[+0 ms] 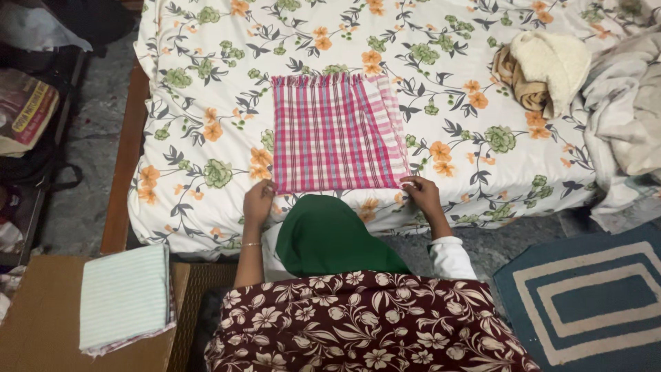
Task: The person folds a pink checkered towel, a white towel, and a yellow towel on a floral bedsheet, smoothing each one before stacking them on a nearby table.
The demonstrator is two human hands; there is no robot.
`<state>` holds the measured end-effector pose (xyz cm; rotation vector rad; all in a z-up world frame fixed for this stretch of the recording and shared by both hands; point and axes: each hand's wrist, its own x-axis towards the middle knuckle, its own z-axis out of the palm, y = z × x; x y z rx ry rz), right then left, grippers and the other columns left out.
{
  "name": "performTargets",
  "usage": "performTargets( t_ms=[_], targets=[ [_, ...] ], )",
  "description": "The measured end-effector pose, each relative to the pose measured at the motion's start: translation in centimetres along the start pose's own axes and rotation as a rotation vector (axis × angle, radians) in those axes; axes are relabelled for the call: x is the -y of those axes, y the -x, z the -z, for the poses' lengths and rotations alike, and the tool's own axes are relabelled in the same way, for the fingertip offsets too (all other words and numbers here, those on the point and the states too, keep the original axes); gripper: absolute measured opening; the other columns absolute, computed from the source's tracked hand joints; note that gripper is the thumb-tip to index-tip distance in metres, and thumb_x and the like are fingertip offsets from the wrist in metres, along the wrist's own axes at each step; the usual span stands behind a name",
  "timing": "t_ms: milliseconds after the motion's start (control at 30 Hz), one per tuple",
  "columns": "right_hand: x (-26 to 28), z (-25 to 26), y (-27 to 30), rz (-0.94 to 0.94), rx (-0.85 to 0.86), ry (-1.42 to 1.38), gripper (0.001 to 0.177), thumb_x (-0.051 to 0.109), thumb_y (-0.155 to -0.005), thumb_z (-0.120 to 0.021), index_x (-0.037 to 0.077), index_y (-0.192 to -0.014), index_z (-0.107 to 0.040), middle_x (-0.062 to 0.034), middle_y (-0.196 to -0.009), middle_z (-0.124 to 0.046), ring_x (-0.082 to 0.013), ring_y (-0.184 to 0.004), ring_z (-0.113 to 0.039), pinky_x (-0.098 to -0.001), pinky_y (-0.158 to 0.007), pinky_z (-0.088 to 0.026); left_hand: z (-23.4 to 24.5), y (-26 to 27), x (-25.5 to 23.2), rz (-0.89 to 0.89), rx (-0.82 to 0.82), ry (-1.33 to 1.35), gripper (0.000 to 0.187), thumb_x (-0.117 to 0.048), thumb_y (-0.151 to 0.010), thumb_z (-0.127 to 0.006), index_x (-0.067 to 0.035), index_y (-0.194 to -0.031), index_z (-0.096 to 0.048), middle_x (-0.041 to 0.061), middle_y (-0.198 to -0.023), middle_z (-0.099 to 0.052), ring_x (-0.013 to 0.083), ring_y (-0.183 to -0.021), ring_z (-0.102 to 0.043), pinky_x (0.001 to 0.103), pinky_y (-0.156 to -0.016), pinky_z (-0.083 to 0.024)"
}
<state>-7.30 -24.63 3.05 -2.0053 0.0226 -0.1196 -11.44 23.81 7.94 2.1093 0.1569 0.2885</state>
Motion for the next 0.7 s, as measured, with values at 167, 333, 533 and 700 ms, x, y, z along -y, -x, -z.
performTargets(
  t_ms=[167, 333, 533, 700],
  targets=[
    [-0.7, 0.9, 0.2, 0.035, 0.036, -0.029, 0.020, 0.011, -0.091, -0.072, 0.011, -0.110, -0.078, 0.0027, -0.082, -0.075, -0.0034, -0.075, -0.068, -0.0218, -0.066, -0.052, -0.8, -1.0, 3.9, -0.021, 0.080, 0.085, 0.014, -0.016, -0.090, -0.063, -0.006, -0.091, -0.073, 0.009, -0.076, -0.072, 0.0188, -0.070, -0.067, 0.033, -0.066, -0.051],
    [-1.0, 0.7, 2.0, -0.031, 0.050, 0.126, 0.023, 0.017, -0.092, -0.075, 0.012, -0.113, -0.080, -0.0067, -0.076, -0.072, -0.0097, -0.067, -0.060, -0.0272, -0.063, -0.048, 0.1, -2.3, 5.3, 0.132, 0.305, 0.101, 0.021, -0.012, -0.082, -0.058, -0.007, -0.087, -0.078, 0.009, -0.073, -0.074, 0.0163, -0.066, -0.068, 0.031, -0.065, -0.053],
    [2.7, 2.1, 1.0, 0.056, 0.159, 0.242, 0.027, 0.015, -0.084, -0.074, 0.013, -0.110, -0.078, -0.0091, -0.083, -0.075, -0.0212, -0.080, -0.067, -0.0352, -0.071, -0.053, 0.6, -4.8, -1.1, 0.238, 0.493, -0.491, 0.015, -0.025, -0.078, -0.076, -0.014, -0.086, -0.082, 0.008, -0.098, -0.074, 0.0242, -0.096, -0.066, 0.038, -0.084, -0.054],
    [7.0, 1.6, 0.1, 0.160, -0.025, 0.533, 0.041, 0.009, -0.076, -0.073, 0.010, -0.117, -0.073, -0.0181, -0.119, -0.068, -0.0383, -0.110, -0.061, -0.0446, -0.094, -0.050, -4.7, -7.4, -4.3, 0.014, 0.164, -0.916, 0.024, -0.028, -0.083, -0.074, -0.011, -0.098, -0.079, 0.016, -0.126, -0.065, 0.0347, -0.125, -0.058, 0.050, -0.095, -0.055]
  ],
)
